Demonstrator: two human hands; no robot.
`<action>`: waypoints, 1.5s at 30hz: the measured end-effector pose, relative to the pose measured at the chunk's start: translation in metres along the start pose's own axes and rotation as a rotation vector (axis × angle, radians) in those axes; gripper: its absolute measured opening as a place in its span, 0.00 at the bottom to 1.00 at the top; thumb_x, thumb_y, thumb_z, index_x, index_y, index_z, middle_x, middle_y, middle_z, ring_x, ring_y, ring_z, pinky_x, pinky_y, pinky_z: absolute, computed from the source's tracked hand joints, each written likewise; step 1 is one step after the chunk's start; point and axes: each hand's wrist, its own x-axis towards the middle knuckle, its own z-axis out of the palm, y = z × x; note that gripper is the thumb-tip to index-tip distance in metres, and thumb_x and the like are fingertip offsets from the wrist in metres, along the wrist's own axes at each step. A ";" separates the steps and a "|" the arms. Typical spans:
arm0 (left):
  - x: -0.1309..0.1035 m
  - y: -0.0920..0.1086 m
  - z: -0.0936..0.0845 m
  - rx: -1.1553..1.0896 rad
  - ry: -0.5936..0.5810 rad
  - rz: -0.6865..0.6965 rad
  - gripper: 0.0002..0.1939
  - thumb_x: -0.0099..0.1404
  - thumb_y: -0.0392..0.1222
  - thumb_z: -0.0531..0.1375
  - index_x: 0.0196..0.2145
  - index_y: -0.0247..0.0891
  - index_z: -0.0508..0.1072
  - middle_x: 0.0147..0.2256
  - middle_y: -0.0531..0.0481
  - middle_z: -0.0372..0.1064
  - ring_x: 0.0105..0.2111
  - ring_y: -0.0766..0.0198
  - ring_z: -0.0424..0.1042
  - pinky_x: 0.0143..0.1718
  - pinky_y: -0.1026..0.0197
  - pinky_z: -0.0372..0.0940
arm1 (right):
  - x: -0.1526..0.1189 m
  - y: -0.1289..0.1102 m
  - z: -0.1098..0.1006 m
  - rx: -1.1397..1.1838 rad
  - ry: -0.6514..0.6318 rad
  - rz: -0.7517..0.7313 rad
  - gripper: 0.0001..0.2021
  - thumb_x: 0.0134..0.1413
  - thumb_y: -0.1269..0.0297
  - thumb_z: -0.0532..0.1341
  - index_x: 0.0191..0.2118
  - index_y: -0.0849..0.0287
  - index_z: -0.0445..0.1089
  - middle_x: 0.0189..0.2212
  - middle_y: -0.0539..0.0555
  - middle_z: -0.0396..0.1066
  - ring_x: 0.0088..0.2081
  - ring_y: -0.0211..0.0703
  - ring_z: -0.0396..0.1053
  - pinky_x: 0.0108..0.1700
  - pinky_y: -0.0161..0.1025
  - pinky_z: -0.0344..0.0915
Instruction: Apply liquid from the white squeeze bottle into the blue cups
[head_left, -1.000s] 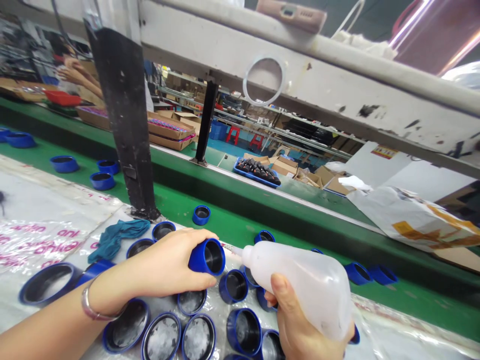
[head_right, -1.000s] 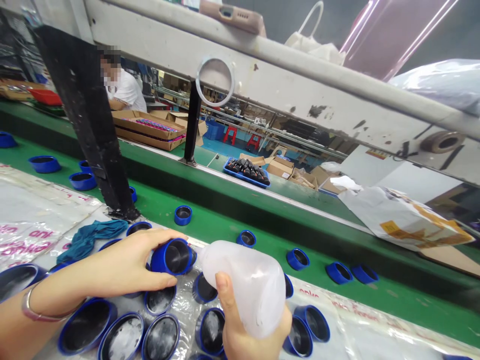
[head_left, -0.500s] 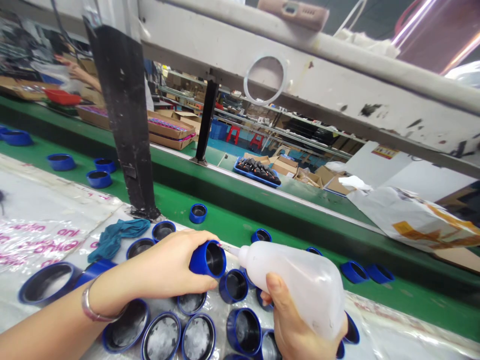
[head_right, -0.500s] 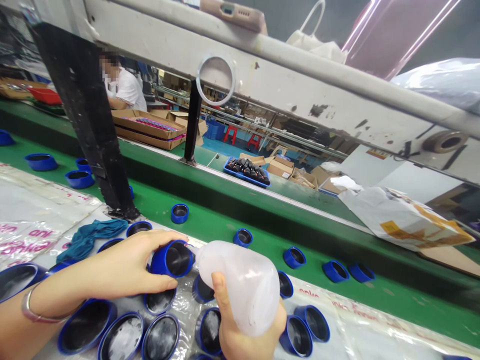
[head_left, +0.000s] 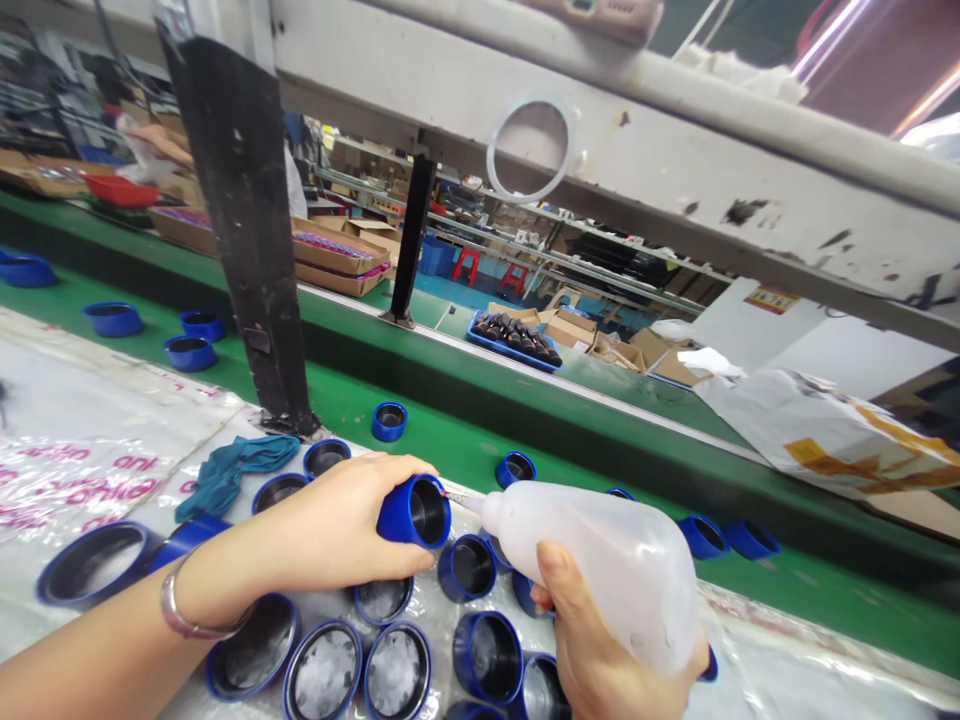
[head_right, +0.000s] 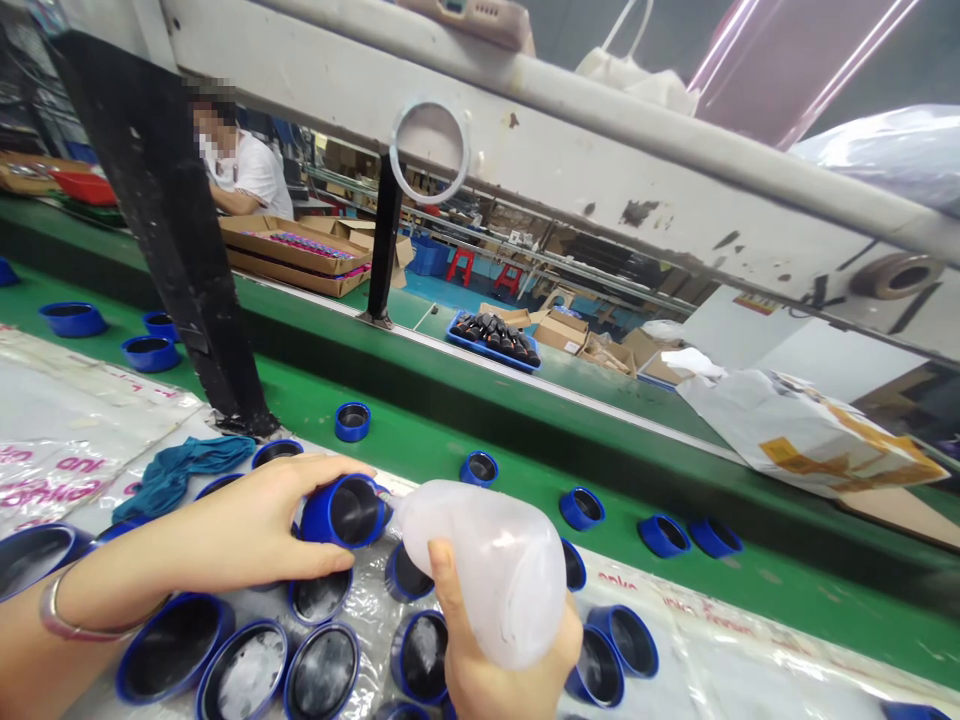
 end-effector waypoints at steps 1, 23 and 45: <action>0.000 0.000 0.000 0.001 0.000 -0.003 0.27 0.58 0.48 0.68 0.55 0.45 0.77 0.54 0.51 0.78 0.56 0.49 0.76 0.60 0.51 0.68 | 0.000 0.000 0.000 0.011 -0.001 0.007 0.19 0.31 0.63 0.84 0.25 0.61 0.75 0.22 0.55 0.73 0.18 0.45 0.69 0.19 0.32 0.69; 0.001 -0.003 0.001 0.035 -0.016 -0.002 0.31 0.57 0.48 0.69 0.58 0.46 0.76 0.57 0.50 0.76 0.58 0.48 0.73 0.64 0.48 0.65 | 0.006 -0.012 0.001 -0.104 -0.090 -0.213 0.19 0.39 0.60 0.82 0.22 0.62 0.73 0.18 0.55 0.68 0.14 0.46 0.66 0.15 0.34 0.65; 0.003 -0.010 0.002 0.070 0.067 0.094 0.29 0.59 0.46 0.69 0.58 0.45 0.75 0.56 0.51 0.76 0.58 0.52 0.73 0.63 0.52 0.66 | 0.001 -0.020 0.001 -0.057 0.135 0.030 0.25 0.17 0.60 0.85 0.18 0.61 0.71 0.18 0.58 0.67 0.14 0.48 0.65 0.14 0.38 0.66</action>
